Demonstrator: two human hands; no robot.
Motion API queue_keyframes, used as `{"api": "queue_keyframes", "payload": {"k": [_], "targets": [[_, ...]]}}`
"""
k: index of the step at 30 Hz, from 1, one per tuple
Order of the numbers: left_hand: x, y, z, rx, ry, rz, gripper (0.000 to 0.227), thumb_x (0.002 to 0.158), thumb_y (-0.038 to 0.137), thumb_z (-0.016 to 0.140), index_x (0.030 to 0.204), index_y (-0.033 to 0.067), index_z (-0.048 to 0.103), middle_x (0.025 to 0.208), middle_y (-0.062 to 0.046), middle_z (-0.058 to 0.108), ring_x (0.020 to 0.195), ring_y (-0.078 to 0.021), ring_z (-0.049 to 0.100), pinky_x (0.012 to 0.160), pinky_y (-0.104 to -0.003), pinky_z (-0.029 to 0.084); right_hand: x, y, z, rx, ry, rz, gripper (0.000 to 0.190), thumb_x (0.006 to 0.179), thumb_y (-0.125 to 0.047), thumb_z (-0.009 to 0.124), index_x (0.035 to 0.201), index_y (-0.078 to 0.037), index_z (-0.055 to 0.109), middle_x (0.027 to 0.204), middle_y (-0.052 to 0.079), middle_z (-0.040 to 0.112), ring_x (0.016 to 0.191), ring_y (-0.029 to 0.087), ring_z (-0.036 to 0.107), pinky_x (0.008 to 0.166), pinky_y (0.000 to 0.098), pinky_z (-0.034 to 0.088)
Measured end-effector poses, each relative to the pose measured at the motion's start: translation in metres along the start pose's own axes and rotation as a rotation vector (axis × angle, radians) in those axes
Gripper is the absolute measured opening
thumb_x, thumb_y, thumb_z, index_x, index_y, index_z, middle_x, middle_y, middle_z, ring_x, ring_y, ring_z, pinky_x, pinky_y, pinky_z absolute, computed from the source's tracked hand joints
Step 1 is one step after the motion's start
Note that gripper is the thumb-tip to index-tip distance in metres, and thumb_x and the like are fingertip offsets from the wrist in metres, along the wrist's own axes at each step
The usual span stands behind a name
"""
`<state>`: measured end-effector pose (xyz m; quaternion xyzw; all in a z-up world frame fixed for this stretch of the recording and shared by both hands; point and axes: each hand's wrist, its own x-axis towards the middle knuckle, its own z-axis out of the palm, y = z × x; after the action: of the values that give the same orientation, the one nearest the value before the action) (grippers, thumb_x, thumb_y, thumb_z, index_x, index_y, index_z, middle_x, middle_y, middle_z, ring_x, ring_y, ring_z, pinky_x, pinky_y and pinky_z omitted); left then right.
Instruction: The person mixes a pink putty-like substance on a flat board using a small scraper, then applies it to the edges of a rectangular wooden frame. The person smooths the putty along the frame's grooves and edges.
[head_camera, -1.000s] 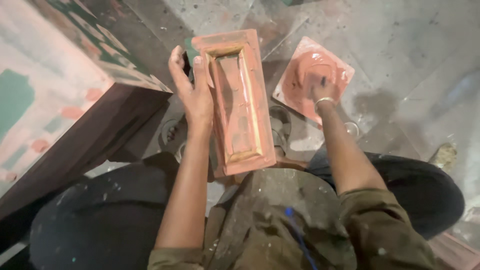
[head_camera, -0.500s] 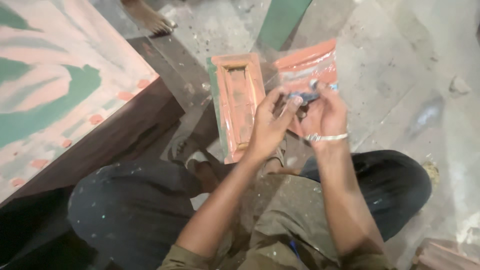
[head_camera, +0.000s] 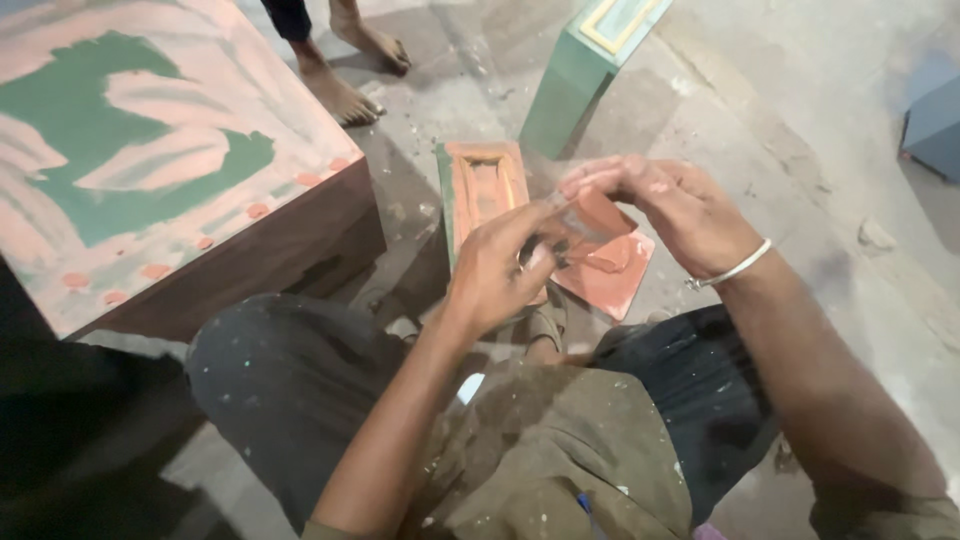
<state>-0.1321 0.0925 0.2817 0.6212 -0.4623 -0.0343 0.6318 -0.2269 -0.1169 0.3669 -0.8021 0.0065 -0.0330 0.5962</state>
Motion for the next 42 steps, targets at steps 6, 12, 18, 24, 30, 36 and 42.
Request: {"api": "queue_keyframes", "payload": {"k": [6,12,18,24,30,36,42], "targets": [[-0.021,0.011,-0.01,0.032,-0.062,0.037,0.035,0.088,0.006,0.063,0.123,0.0059,0.064,0.099,-0.009,0.073,0.09,-0.0242,0.072,0.08,-0.034,0.056,-0.015,-0.042,0.014,-0.17,-0.102,-0.112,0.03,0.094,-0.002,0.053,0.118,-0.002,0.072,0.129,0.01,0.071,0.122,0.021,0.066,0.108,0.0339,0.049],[-0.031,0.006,-0.019,-0.825,-0.253,-0.41,0.045,0.088,0.004,0.058,0.133,0.0007,0.066,0.087,-0.002,0.063,0.071,-0.0095,0.056,0.061,-0.026,0.046,-0.047,-0.068,0.036,-0.939,-0.027,-0.405,0.057,0.08,0.01,0.053,0.128,-0.015,0.071,0.131,0.005,0.069,0.117,0.026,0.064,0.107,0.0398,0.049],[-0.035,0.0,-0.036,-1.134,-0.123,-0.537,0.05,0.079,0.003,0.058,0.128,-0.002,0.067,0.1,-0.007,0.071,0.08,-0.0122,0.067,0.073,-0.026,0.057,-0.066,-0.079,0.048,-1.344,-0.054,-0.594,0.068,0.081,-0.006,0.066,0.146,-0.021,0.054,0.142,0.007,0.058,0.124,0.033,0.059,0.106,0.0457,0.048],[-0.017,-0.018,-0.032,-1.124,-0.121,-0.576,0.049,0.082,0.001,0.057,0.13,-0.0061,0.066,0.103,-0.007,0.071,0.081,-0.012,0.066,0.073,-0.026,0.056,-0.05,-0.04,0.04,-1.063,-0.039,-0.504,0.064,0.094,-0.009,0.061,0.155,-0.012,0.043,0.144,0.013,0.055,0.123,0.036,0.057,0.105,0.0451,0.049],[0.009,-0.07,-0.048,-1.146,0.05,-0.547,0.052,0.08,0.001,0.053,0.13,-0.0103,0.063,0.105,-0.011,0.072,0.086,-0.0137,0.068,0.08,-0.026,0.057,0.002,0.058,-0.006,-1.135,-0.109,-0.11,0.071,0.09,-0.015,0.061,0.156,-0.022,0.037,0.129,0.016,0.063,0.109,0.039,0.064,0.09,0.0468,0.051],[0.013,-0.136,-0.035,-1.151,0.132,-0.652,0.051,0.084,0.0,0.053,0.133,-0.0116,0.062,0.109,-0.012,0.072,0.09,-0.0152,0.068,0.082,-0.028,0.056,0.093,0.204,-0.029,-1.048,-0.305,0.262,0.083,0.095,-0.016,0.056,0.167,-0.023,0.017,0.126,0.022,0.064,0.104,0.042,0.066,0.094,0.0481,0.051],[0.017,-0.18,-0.029,-1.165,0.3,-0.726,0.053,0.082,0.001,0.052,0.134,-0.0105,0.06,0.113,-0.014,0.072,0.098,-0.0178,0.069,0.09,-0.03,0.055,0.148,0.303,-0.031,-0.782,-0.208,0.055,0.086,0.089,-0.004,0.052,0.164,-0.026,0.017,0.149,0.028,0.05,0.112,0.048,0.062,0.092,0.0511,0.051]]}}
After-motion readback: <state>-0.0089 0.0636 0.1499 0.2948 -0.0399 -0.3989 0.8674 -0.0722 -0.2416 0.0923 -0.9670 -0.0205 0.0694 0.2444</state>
